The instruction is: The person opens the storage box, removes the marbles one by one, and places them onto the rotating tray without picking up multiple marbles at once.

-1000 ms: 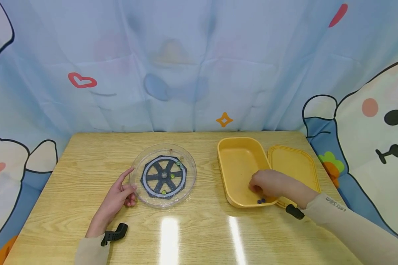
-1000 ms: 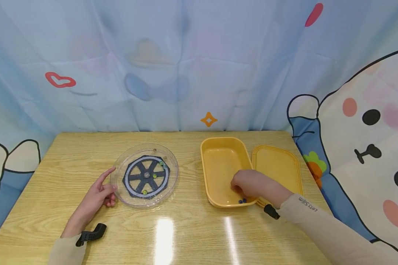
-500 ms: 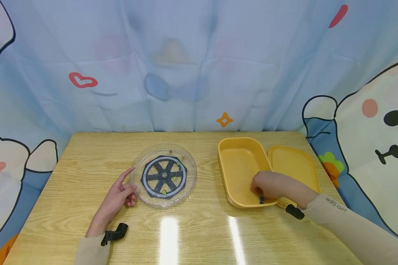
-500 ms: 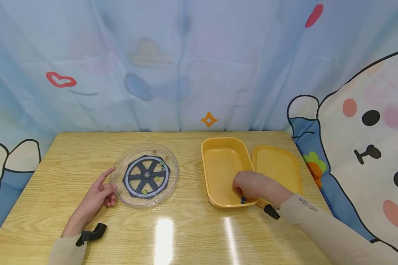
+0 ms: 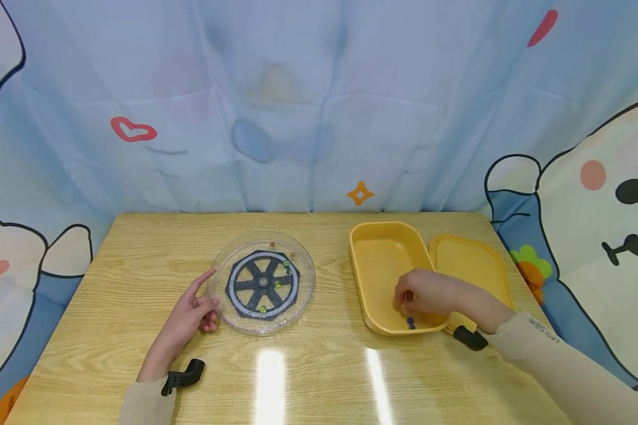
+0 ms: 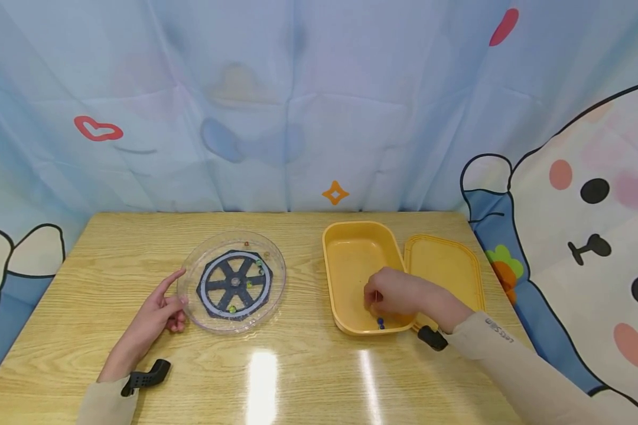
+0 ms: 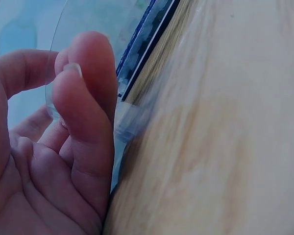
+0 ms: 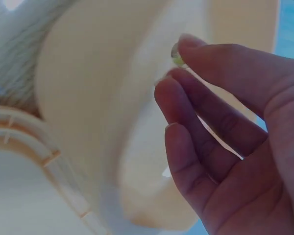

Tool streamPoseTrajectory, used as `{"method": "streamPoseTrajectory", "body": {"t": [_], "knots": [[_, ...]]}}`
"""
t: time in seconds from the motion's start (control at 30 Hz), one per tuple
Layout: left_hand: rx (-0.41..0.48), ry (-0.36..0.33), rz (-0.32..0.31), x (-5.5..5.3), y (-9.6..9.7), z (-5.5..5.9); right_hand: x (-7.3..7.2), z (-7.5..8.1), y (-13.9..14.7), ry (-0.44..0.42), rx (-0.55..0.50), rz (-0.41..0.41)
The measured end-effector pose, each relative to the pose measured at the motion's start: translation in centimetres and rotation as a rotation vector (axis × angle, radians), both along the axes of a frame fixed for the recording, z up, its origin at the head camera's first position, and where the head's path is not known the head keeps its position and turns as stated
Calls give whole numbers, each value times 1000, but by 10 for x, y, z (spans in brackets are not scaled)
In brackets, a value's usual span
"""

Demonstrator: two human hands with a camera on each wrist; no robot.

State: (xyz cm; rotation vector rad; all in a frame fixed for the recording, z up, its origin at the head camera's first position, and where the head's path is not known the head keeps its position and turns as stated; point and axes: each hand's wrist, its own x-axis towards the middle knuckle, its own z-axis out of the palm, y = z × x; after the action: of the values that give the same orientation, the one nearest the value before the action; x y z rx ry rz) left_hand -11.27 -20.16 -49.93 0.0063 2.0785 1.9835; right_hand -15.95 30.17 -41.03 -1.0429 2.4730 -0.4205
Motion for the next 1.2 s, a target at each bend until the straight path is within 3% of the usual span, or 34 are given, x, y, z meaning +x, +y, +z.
{"method": "streamPoseTrajectory", "body": {"t": [0.27,0.6,0.77,0.97,1.2], "knots": [[-12,0,3,0,0,-1,-5,15,-13,25,-158,-21],[-7,-13,3,0,1,-1,-18,28,-62,162,-273,-10],[-24,-15,5,0,2,0,-28,27,-95,135,-305,-21],[-23,-19,13,0,3,0,-42,15,-130,67,-362,-41],[-19,-5,9,1,2,-2,-46,5,-161,20,-433,-34]]}}
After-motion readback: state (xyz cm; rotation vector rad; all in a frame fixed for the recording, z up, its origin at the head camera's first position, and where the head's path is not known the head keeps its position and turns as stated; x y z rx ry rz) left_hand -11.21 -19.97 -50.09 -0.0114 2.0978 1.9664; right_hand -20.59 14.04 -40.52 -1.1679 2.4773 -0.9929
